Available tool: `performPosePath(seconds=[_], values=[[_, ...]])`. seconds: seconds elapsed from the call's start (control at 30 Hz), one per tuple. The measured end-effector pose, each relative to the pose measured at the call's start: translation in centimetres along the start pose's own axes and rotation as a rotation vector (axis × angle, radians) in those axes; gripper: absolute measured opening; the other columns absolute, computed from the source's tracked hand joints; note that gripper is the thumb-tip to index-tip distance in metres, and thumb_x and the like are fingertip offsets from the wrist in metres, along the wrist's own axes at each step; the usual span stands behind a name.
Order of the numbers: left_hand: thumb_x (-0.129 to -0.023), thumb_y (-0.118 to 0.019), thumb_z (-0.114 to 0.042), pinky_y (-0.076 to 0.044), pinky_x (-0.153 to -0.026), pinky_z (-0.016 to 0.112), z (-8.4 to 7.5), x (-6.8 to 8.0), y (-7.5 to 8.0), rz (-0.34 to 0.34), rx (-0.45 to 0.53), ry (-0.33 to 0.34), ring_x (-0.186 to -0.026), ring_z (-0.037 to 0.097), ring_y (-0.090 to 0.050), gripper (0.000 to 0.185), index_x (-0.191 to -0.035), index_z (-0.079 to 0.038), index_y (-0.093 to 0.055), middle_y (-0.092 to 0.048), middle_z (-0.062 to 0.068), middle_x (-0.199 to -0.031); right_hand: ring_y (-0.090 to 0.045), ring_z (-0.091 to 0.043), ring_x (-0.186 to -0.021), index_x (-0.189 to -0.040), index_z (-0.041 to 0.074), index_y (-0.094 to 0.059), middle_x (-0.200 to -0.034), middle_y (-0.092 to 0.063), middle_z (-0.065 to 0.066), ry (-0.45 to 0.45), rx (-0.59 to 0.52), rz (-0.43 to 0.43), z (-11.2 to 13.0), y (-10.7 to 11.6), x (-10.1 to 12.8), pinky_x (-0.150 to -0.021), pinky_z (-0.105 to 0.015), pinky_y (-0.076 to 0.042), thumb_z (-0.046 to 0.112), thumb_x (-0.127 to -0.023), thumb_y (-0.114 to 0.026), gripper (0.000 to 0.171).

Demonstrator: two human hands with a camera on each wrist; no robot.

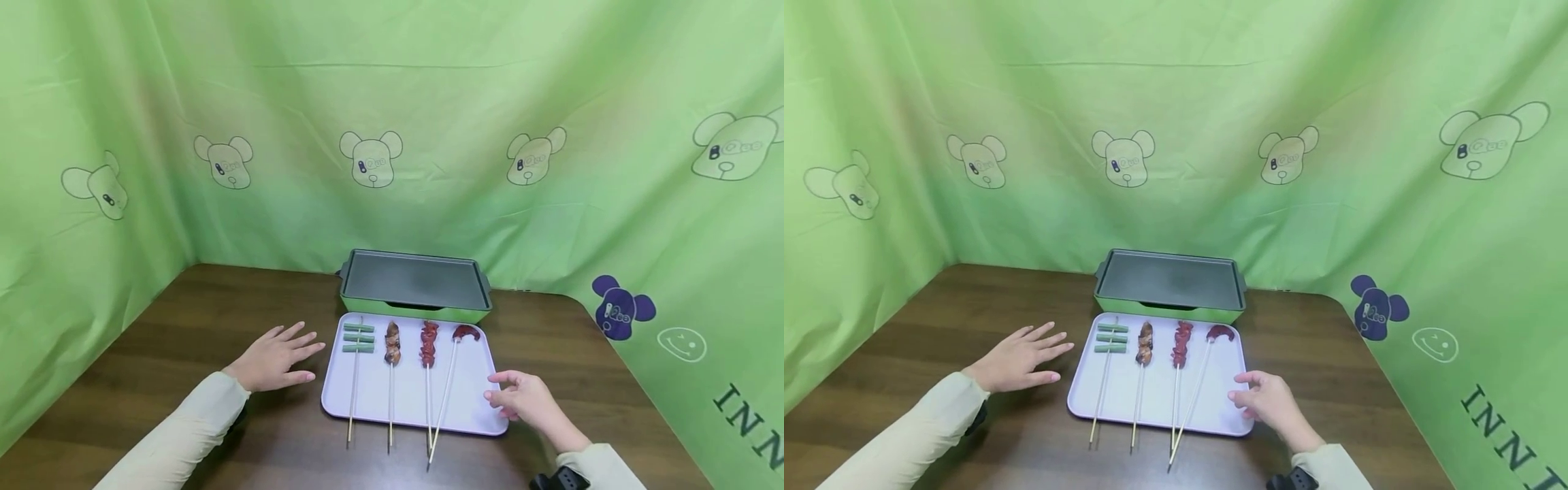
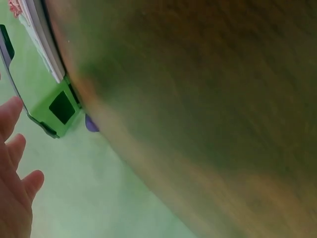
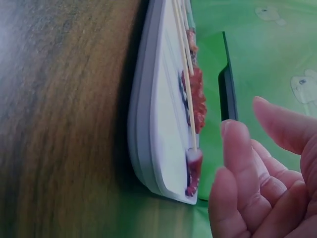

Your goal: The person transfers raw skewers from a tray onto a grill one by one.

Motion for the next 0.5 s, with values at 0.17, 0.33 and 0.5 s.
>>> performPosePath(seconds=[0.17, 0.33, 0.5], values=[[-0.094, -0.05, -0.051, -0.031, -0.104, 0.057, -0.2, 0.1, -0.5, 0.026, 0.013, 0.0, -0.136, 0.038, -0.034, 0.058, -0.138, -0.015, -0.053, -0.051, 0.01, -0.14, -0.064, -0.019, -0.056, -0.112, -0.019, -0.055, -0.072, -0.069, -0.015, -0.007, -0.006, 0.057, 0.0, -1.0, -0.2, -0.054, -0.033, -0.053, 0.007, -0.084, -0.07, 0.041], [-0.093, -0.052, -0.051, -0.033, -0.103, 0.055, -0.5, 0.0, -0.5, 0.014, -0.032, -0.04, -0.134, 0.038, -0.037, 0.057, -0.136, -0.014, -0.056, -0.054, 0.009, -0.138, -0.068, -0.022, -0.06, -0.118, -0.023, -0.05, -0.074, -0.069, -0.018, 0.004, -0.021, 0.119, 0.1, -2.0, -0.5, -0.056, -0.035, -0.055, 0.007, -0.086, -0.068, 0.047], [-0.09, -0.054, -0.053, -0.036, -0.101, 0.055, -0.5, -0.6, -0.5, -0.005, -0.062, -0.073, -0.132, 0.038, -0.04, 0.06, -0.135, -0.014, -0.057, -0.056, 0.008, -0.135, -0.068, -0.021, -0.06, -0.116, -0.022, -0.052, -0.072, -0.069, -0.016, -0.003, 0.0, 0.154, 0.1, -2.9, -0.7, -0.055, -0.036, -0.056, 0.008, -0.086, -0.067, 0.045]])
Point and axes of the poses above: each hand's wrist, its own x-axis away from the middle knuckle, its own y-axis out of the back of the hand, z = x × y, the point moved 6 cm from there along -x, towards the middle knuckle
